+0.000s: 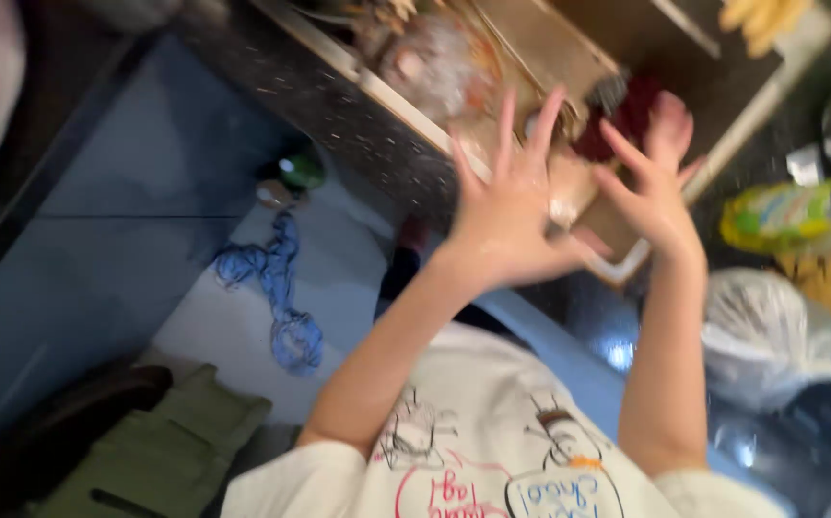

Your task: The recorder tidies up a kitchen area by putting away dishes, tying a bag of grounds, wiping the counter, and washing their hands and tools.

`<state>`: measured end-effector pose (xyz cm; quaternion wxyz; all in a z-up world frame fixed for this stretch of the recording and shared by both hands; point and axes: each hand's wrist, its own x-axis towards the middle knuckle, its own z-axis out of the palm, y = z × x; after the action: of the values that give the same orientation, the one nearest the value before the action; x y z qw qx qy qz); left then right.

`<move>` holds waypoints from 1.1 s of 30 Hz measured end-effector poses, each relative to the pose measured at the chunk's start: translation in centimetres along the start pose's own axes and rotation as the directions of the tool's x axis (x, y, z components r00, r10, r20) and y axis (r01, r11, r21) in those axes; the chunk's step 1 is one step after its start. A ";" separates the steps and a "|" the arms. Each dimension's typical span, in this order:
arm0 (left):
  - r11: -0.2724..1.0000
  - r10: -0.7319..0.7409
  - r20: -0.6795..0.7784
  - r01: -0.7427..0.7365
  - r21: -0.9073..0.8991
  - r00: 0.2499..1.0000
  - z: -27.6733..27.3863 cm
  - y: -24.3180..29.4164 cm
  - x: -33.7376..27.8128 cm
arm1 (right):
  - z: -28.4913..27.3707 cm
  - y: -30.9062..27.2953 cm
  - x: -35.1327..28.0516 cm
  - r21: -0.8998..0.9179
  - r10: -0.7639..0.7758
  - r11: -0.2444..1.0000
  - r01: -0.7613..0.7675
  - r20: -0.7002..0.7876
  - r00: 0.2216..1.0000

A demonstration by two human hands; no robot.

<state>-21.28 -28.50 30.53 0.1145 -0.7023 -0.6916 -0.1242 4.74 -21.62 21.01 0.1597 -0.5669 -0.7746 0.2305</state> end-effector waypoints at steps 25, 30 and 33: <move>0.767 0.276 0.174 -0.107 -0.633 0.945 -2.9 -1.8 -9.8 | -0.3 -12.0 -15.6 0.413 0.256 0.907 -0.080 -0.392 0.884; 0.382 0.549 0.218 -0.011 -0.924 0.807 -2.4 3.4 -10.5 | -0.6 -11.8 -24.2 0.418 0.334 0.899 -0.131 -0.461 0.822; 0.408 0.671 0.103 -0.251 -0.878 0.734 -2.1 7.9 -11.1 | -1.6 -10.0 -28.7 0.457 0.432 0.867 -0.196 -0.497 0.753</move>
<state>-13.55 -39.79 28.93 -0.3543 -0.8459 -0.3268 -0.2283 6.30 -51.16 28.12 0.4533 -0.6924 -0.5192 0.2133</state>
